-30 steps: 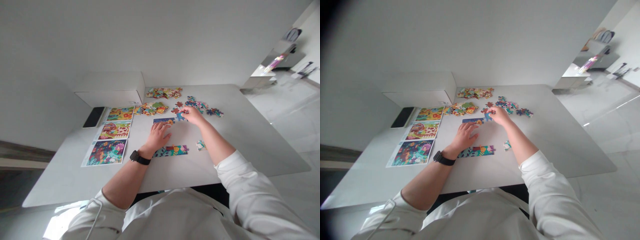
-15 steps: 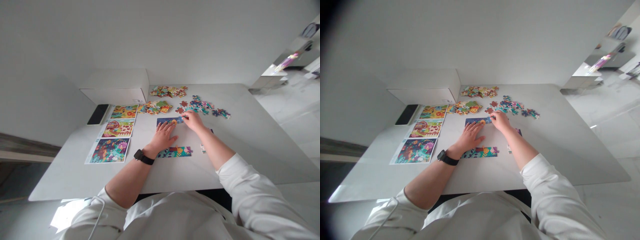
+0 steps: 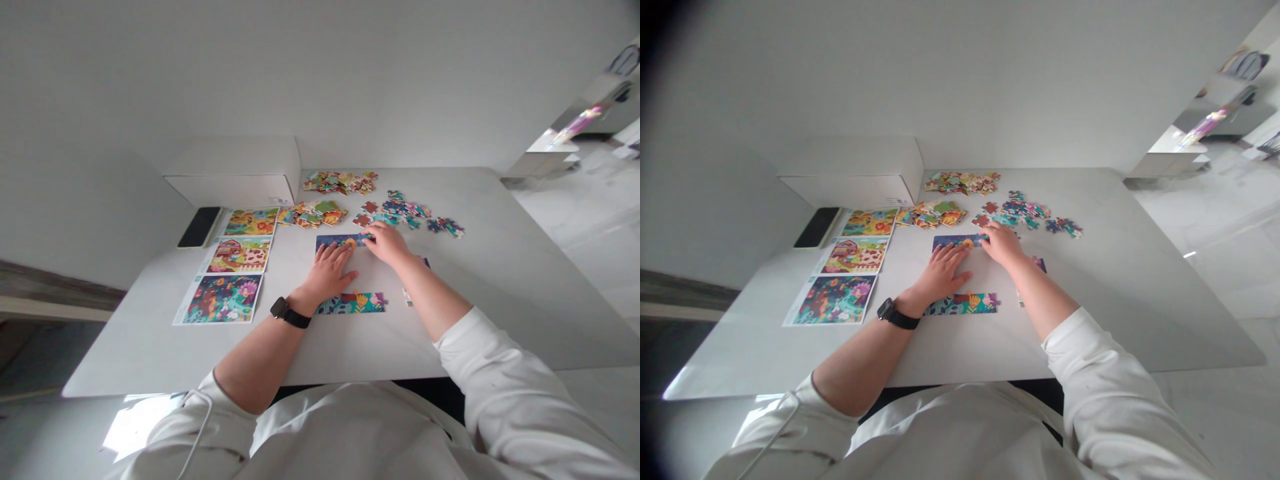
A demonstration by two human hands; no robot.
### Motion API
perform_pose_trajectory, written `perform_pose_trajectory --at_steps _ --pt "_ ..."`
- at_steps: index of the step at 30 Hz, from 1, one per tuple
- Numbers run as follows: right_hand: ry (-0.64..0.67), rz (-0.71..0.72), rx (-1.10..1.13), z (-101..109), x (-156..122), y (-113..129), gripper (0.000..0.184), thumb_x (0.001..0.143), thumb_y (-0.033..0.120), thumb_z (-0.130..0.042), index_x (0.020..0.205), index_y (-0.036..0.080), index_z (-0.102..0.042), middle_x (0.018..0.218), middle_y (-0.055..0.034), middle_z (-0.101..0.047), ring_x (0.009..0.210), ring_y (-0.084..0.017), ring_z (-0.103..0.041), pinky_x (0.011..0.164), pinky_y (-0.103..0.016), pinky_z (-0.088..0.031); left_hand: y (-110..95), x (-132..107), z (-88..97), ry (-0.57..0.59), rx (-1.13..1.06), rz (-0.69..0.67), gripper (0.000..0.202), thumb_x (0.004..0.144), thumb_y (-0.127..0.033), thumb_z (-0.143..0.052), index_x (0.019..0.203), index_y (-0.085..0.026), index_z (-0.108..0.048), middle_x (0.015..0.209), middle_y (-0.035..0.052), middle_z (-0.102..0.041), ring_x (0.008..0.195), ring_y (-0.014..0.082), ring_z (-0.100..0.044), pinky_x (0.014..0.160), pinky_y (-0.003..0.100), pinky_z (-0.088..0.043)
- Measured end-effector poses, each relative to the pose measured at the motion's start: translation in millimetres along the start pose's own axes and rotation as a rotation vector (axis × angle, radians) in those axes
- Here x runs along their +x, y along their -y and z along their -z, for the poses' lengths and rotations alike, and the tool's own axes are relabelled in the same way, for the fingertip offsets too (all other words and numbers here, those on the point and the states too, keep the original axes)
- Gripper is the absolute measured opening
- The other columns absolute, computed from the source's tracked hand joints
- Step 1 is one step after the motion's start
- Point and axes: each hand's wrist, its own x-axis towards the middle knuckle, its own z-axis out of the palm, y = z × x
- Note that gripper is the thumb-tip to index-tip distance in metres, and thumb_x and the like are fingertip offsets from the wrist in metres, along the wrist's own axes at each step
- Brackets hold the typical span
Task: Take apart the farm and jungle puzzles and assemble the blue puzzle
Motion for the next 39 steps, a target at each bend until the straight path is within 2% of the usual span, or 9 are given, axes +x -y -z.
perform_pose_trajectory --at_steps 8,18,24,26,29,31,33,36,39 --pt "0.025 0.018 -0.032 1 0 0 0.020 0.097 0.024 -0.072 0.114 0.026 -0.084 0.123 -0.0108 -0.077 0.114 -0.029 -0.071 0.105 -0.043 -0.056 2 0 -1.8 -0.010 0.004 -0.010 0.058 0.102 -0.045 -0.062 0.156 -0.025 -0.057 0.171 0.0083 -0.050 0.163 0.0363 -0.037 0.137 0.060 -0.021" --pt "0.070 0.006 -0.072 7 -2 6 0.023 0.098 0.032 -0.075 0.118 0.027 -0.085 0.125 -0.0126 -0.077 0.113 -0.032 -0.072 0.104 -0.046 -0.056 1 0 -1.6 -0.008 0.021 -0.016 0.058 0.102 -0.045 -0.062 0.157 -0.025 -0.058 0.172 0.0088 -0.049 0.163 0.0370 -0.037 0.136 0.062 -0.022" --pt "0.113 0.031 -0.026 8 1 6 0.027 0.095 0.025 -0.076 0.120 0.027 -0.085 0.125 -0.0122 -0.078 0.118 -0.031 -0.072 0.110 -0.047 -0.054 2 0 -2.0 -0.016 0.016 -0.017 0.058 0.101 -0.044 -0.062 0.156 -0.027 -0.058 0.171 0.0078 -0.050 0.162 0.0368 -0.038 0.136 0.062 -0.022" --pt "0.117 0.053 0.050 16 4 2 0.034 0.092 0.020 -0.077 0.124 0.029 -0.084 0.128 -0.0102 -0.079 0.122 -0.030 -0.072 0.114 -0.048 -0.053 2 0 -1.9 -0.013 0.012 -0.016 0.058 0.101 -0.044 -0.062 0.156 -0.027 -0.059 0.171 0.0072 -0.050 0.162 0.0369 -0.038 0.136 0.062 -0.022" --pt "0.014 0.004 0.113 39 7 -12 0.044 0.092 0.012 -0.070 0.131 0.029 -0.081 0.135 -0.0082 -0.077 0.117 -0.027 -0.074 0.112 -0.047 -0.055 2 1 -1.6 -0.009 0.004 -0.014 0.058 0.101 -0.044 -0.062 0.156 -0.027 -0.059 0.171 0.0070 -0.050 0.162 0.0374 -0.038 0.136 0.062 -0.022" --pt "-0.078 -0.065 0.110 57 8 -25 0.045 0.091 0.010 -0.068 0.130 0.028 -0.081 0.132 -0.0081 -0.078 0.108 -0.026 -0.075 0.107 -0.046 -0.057 2 1 -1.5 -0.009 0.002 -0.012 0.058 0.101 -0.045 -0.062 0.156 -0.027 -0.059 0.171 0.0072 -0.050 0.162 0.0375 -0.038 0.137 0.061 -0.022" --pt "-0.112 -0.115 0.094 73 7 -38 0.040 0.088 0.012 -0.074 0.124 0.028 -0.083 0.124 -0.0074 -0.080 0.105 -0.027 -0.075 0.106 -0.047 -0.056 2 1 -1.4 -0.006 0.004 -0.010 0.058 0.101 -0.045 -0.062 0.156 -0.026 -0.059 0.171 0.0075 -0.050 0.162 0.0375 -0.038 0.137 0.061 -0.022" --pt "-0.055 -0.154 0.063 82 4 -55 0.032 0.081 0.015 -0.084 0.110 0.029 -0.085 0.113 -0.0056 -0.082 0.106 -0.030 -0.074 0.108 -0.050 -0.054 3 2 -1.2 0.001 0.008 -0.014 0.058 0.102 -0.046 -0.061 0.156 -0.025 -0.059 0.172 0.0077 -0.049 0.163 0.0378 -0.037 0.137 0.062 -0.022" --pt "0.032 -0.171 0.053 76 2 -61 0.033 0.076 0.013 -0.089 0.104 0.030 -0.085 0.108 -0.0052 -0.083 0.105 -0.030 -0.075 0.107 -0.050 -0.053 3 1 -1.2 0.003 0.010 -0.015 0.057 0.102 -0.046 -0.060 0.156 -0.024 -0.059 0.172 0.0079 -0.048 0.163 0.0381 -0.037 0.136 0.062 -0.022"
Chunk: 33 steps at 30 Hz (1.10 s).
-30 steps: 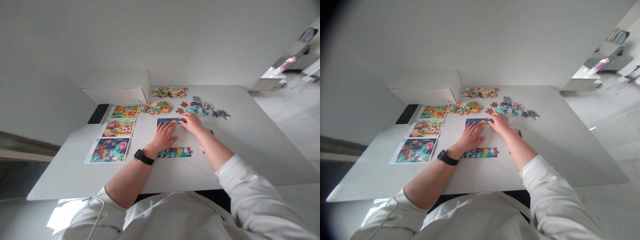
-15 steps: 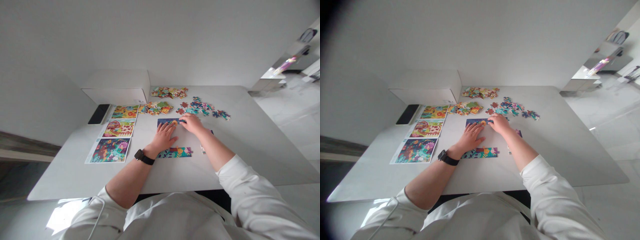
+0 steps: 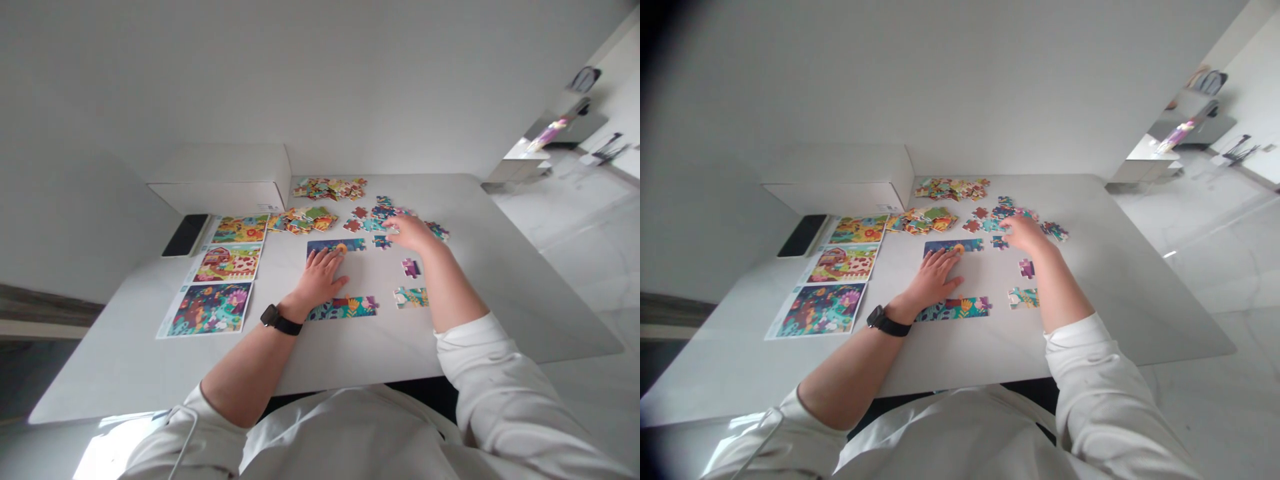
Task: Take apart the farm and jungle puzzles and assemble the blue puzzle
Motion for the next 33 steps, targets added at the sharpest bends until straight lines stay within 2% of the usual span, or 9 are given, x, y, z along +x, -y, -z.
perform_pose_trajectory --at_steps 7,12,21,23,26,29,33 --pt "0.164 0.037 -0.192 -19 1 5 0.037 0.076 0.012 -0.090 0.109 0.027 -0.084 0.119 -0.0069 -0.082 0.110 -0.029 -0.075 0.099 -0.040 -0.057 -1 -1 0.4 0.013 0.014 0.006 0.059 0.103 -0.047 -0.059 0.156 -0.022 -0.059 0.171 0.0097 -0.050 0.163 0.0377 -0.037 0.137 0.062 -0.023" --pt "0.243 0.017 -0.284 -17 -1 8 0.038 0.085 0.016 -0.085 0.121 0.027 -0.081 0.128 -0.0066 -0.080 0.114 -0.026 -0.074 0.100 -0.035 -0.056 -1 -1 0.8 0.022 0.030 0.014 0.059 0.104 -0.048 -0.057 0.156 -0.021 -0.060 0.171 0.0097 -0.050 0.163 0.0373 -0.037 0.137 0.060 -0.022" --pt "0.288 0.028 -0.321 -12 -4 16 0.040 0.084 0.008 -0.083 0.120 0.026 -0.083 0.133 -0.0085 -0.078 0.120 -0.026 -0.072 0.103 -0.032 -0.054 5 -1 -5.0 -0.046 -0.025 -0.026 0.055 0.102 -0.045 -0.061 0.152 -0.022 -0.063 0.167 0.0103 -0.055 0.159 0.0396 -0.042 0.134 0.064 -0.026" --pt "0.297 0.020 -0.329 -13 -4 17 0.041 0.084 0.006 -0.081 0.120 0.027 -0.082 0.132 -0.0076 -0.078 0.119 -0.025 -0.073 0.102 -0.031 -0.054 8 0 -6.1 -0.079 -0.060 -0.027 0.054 0.101 -0.043 -0.062 0.151 -0.022 -0.063 0.165 0.0108 -0.057 0.158 0.0398 -0.044 0.133 0.065 -0.028" --pt "0.295 0.037 -0.330 -15 -4 15 0.042 0.085 0.005 -0.080 0.121 0.027 -0.082 0.132 -0.0076 -0.078 0.120 -0.025 -0.072 0.103 -0.031 -0.053 12 4 -3.2 -0.173 -0.144 -0.020 0.047 0.101 -0.039 -0.062 0.145 -0.023 -0.067 0.156 0.0127 -0.064 0.149 0.0367 -0.055 0.129 0.060 -0.037" --pt "0.290 0.067 -0.323 -16 -3 13 0.044 0.085 0.004 -0.079 0.123 0.027 -0.082 0.133 -0.0081 -0.078 0.122 -0.025 -0.072 0.106 -0.031 -0.053 16 9 4.4 -0.300 -0.255 -0.005 0.035 0.104 -0.038 -0.057 0.131 -0.022 -0.072 0.141 0.0137 -0.073 0.134 0.0319 -0.066 0.119 0.052 -0.048" --pt "0.286 0.096 -0.328 -17 -4 14 0.047 0.084 0.001 -0.077 0.124 0.026 -0.081 0.134 -0.0090 -0.078 0.125 -0.026 -0.072 0.108 -0.033 -0.052 22 12 12.6 -0.430 -0.381 0.085 0.028 0.103 -0.036 -0.055 0.113 -0.021 -0.076 0.116 0.0112 -0.079 0.113 0.0277 -0.072 0.106 0.044 -0.053"
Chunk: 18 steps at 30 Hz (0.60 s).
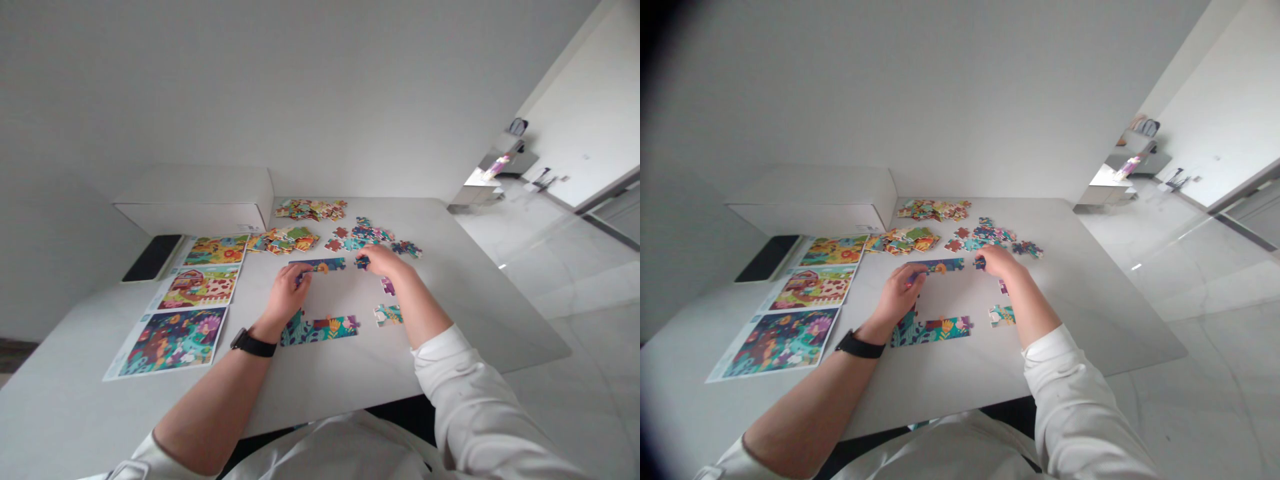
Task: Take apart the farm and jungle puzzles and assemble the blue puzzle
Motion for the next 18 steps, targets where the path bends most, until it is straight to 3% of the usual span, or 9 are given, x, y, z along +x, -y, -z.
perform_pose_trajectory --at_steps 4,8,12,15,18 --pt "-0.010 0.015 0.004 2 -1 4 0.047 0.084 -0.002 -0.075 0.122 0.026 -0.082 0.134 -0.0103 -0.078 0.126 -0.027 -0.072 0.110 -0.035 -0.052 4 4 3.2 -0.093 -0.085 0.162 0.029 0.101 -0.040 -0.055 0.103 -0.021 -0.077 0.100 0.0083 -0.078 0.093 0.0241 -0.071 0.087 0.036 -0.054" --pt "-0.024 0.002 0.088 7 -4 2 0.049 0.084 -0.003 -0.074 0.123 0.025 -0.081 0.134 -0.0094 -0.078 0.124 -0.026 -0.073 0.109 -0.035 -0.054 5 6 8.5 -0.187 -0.183 0.338 0.033 0.098 -0.042 -0.054 0.105 -0.020 -0.077 0.084 0.0041 -0.074 0.074 0.0192 -0.065 0.069 0.030 -0.048" --pt "-0.146 -0.072 0.201 18 -4 -9 0.038 0.094 0.012 -0.072 0.129 0.025 -0.078 0.134 -0.0071 -0.078 0.116 -0.021 -0.075 0.108 -0.035 -0.055 5 8 15.4 -0.218 -0.196 0.406 0.037 0.098 -0.049 -0.055 0.105 -0.020 -0.077 0.070 0.0000 -0.066 0.065 0.0174 -0.059 0.063 0.028 -0.043" --pt "-0.206 -0.227 0.241 29 8 -23 0.030 0.099 0.020 -0.069 0.127 0.024 -0.079 0.128 -0.0068 -0.081 0.112 -0.020 -0.077 0.104 -0.032 -0.056 3 9 16.9 -0.220 -0.216 0.470 0.046 0.099 -0.058 -0.052 0.081 -0.021 -0.072 0.060 -0.0005 -0.059 0.059 0.0165 -0.055 0.058 0.028 -0.039" --pt "-0.216 -0.359 0.193 38 33 -39 0.029 0.099 0.021 -0.068 0.124 0.023 -0.081 0.123 -0.0069 -0.083 0.113 -0.020 -0.077 0.101 -0.029 -0.056 -1 9 15.0 -0.211 -0.302 0.536 0.061 0.101 -0.066 -0.046 0.060 -0.022 -0.057 0.052 0.0000 -0.052 0.052 0.0149 -0.050 0.052 0.028 -0.036"
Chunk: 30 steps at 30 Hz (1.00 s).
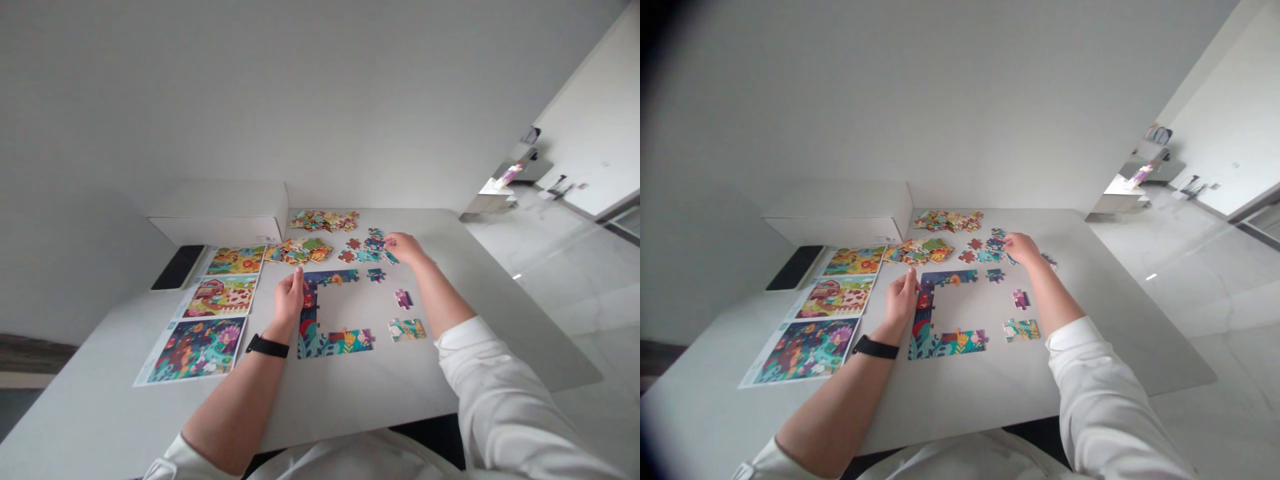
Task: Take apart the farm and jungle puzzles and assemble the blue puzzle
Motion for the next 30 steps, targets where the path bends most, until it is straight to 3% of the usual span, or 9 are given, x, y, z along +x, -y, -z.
perform_pose_trajectory --at_steps 3,7,11,14,18,23,30 --pt "-0.017 -0.052 -0.079 0 35 -3 0.030 0.099 0.021 -0.066 0.125 0.022 -0.081 0.125 -0.0075 -0.083 0.117 -0.021 -0.076 0.101 -0.028 -0.056 -2 -4 -3.1 0.038 -0.069 0.043 0.063 0.099 -0.069 -0.050 0.057 -0.023 -0.054 0.046 -0.0017 -0.045 0.044 0.0132 -0.044 0.047 0.027 -0.034" --pt "-0.012 -0.072 -0.145 -9 74 -2 0.036 0.099 0.019 -0.063 0.133 0.016 -0.077 0.126 -0.0129 -0.082 0.117 -0.023 -0.076 0.103 -0.030 -0.055 -1 -6 -5.4 0.074 -0.127 0.014 0.064 0.097 -0.072 -0.054 0.057 -0.022 -0.056 0.048 -0.0014 -0.048 0.044 0.0121 -0.045 0.047 0.026 -0.035" --pt "0.011 -0.007 -0.170 -23 99 3 0.041 0.101 0.018 -0.062 0.141 0.016 -0.073 0.147 -0.0160 -0.072 0.134 -0.025 -0.068 0.114 -0.034 -0.049 3 -6 -7.0 0.095 -0.158 0.024 0.066 0.095 -0.076 -0.056 0.057 -0.022 -0.056 0.046 -0.0022 -0.044 0.042 0.0123 -0.043 0.045 0.026 -0.035" --pt "0.051 0.016 -0.171 -32 108 7 0.043 0.099 0.015 -0.066 0.141 0.017 -0.073 0.150 -0.0159 -0.069 0.137 -0.026 -0.067 0.115 -0.034 -0.049 5 -7 -8.2 0.119 -0.157 0.049 0.066 0.095 -0.077 -0.056 0.058 -0.022 -0.056 0.045 -0.0025 -0.044 0.041 0.0122 -0.043 0.044 0.026 -0.034" --pt "0.075 0.014 -0.172 -35 109 6 0.045 0.094 0.015 -0.072 0.139 0.019 -0.075 0.144 -0.0151 -0.073 0.130 -0.026 -0.070 0.109 -0.031 -0.051 5 -9 -9.2 0.131 -0.143 0.055 0.067 0.096 -0.078 -0.054 0.059 -0.022 -0.056 0.046 -0.0032 -0.043 0.041 0.0117 -0.042 0.045 0.026 -0.034" --pt "0.084 -0.006 -0.166 -24 95 1 0.037 0.091 0.022 -0.078 0.127 0.019 -0.081 0.131 -0.0135 -0.080 0.116 -0.025 -0.075 0.098 -0.029 -0.054 6 -8 -9.9 0.140 -0.139 0.036 0.066 0.096 -0.078 -0.053 0.061 -0.022 -0.057 0.047 -0.0040 -0.042 0.041 0.0117 -0.042 0.046 0.026 -0.034" --pt "-0.116 -0.096 0.183 3 49 -9 0.017 0.091 0.023 -0.071 0.105 0.020 -0.080 0.107 -0.0079 -0.083 0.094 -0.020 -0.077 0.087 -0.029 -0.056 7 -5 -10.0 0.145 -0.125 -0.014 0.065 0.096 -0.078 -0.053 0.063 -0.022 -0.058 0.050 -0.0030 -0.044 0.044 0.0122 -0.042 0.046 0.026 -0.032"
